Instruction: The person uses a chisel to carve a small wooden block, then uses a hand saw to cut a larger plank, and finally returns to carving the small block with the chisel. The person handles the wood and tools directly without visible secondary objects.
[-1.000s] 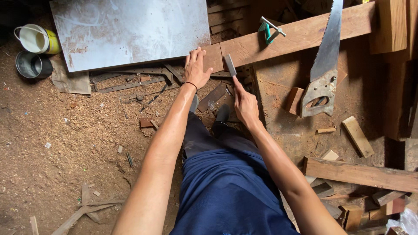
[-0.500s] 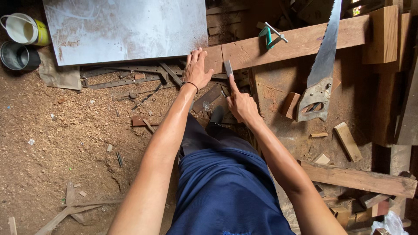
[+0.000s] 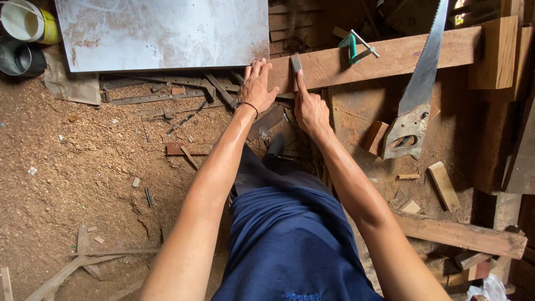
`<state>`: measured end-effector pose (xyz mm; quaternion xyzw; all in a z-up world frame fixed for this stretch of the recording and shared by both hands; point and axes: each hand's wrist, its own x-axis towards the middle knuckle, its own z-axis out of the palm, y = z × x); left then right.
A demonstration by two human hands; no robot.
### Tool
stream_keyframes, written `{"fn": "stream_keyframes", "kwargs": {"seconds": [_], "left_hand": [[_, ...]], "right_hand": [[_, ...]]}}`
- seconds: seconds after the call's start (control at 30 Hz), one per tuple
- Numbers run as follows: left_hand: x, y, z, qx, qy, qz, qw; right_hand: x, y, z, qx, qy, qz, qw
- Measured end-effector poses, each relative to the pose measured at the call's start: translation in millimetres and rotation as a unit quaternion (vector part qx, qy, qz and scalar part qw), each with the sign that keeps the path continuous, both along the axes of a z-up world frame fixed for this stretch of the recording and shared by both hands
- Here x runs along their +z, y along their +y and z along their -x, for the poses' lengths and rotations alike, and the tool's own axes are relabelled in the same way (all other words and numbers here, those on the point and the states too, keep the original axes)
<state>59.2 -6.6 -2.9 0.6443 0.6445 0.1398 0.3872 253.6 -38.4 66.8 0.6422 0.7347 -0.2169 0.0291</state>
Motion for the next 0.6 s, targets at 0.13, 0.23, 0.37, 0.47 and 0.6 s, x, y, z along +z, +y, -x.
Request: {"fn": "stream_keyframes", "kwargs": {"seconds": [0.13, 0.23, 0.37, 0.47, 0.6], "left_hand": [[0, 1, 4, -0.01, 0.014, -0.043, 0.999], [-1, -3, -2, -0.006, 0.012, -0.035, 0.999], [-1, 3, 1, -0.007, 0.019, -0.013, 1.0], [-4, 2, 0, -0.013, 0.018, -0.017, 1.0], [-7, 1, 1, -0.008, 0.019, -0.014, 1.0]], "right_hand": [[1, -4, -2, 0.014, 0.023, -0.002, 1.0], [10, -44, -13, 0.023, 0.003, 0.02, 1.0], [2, -38, -1, 0.007, -0.005, 0.017, 1.0], [-13, 13, 13, -0.031, -0.027, 0.052, 0.998], [-11, 42, 19, 0.0, -0.047, -0.001, 0.999]]}}
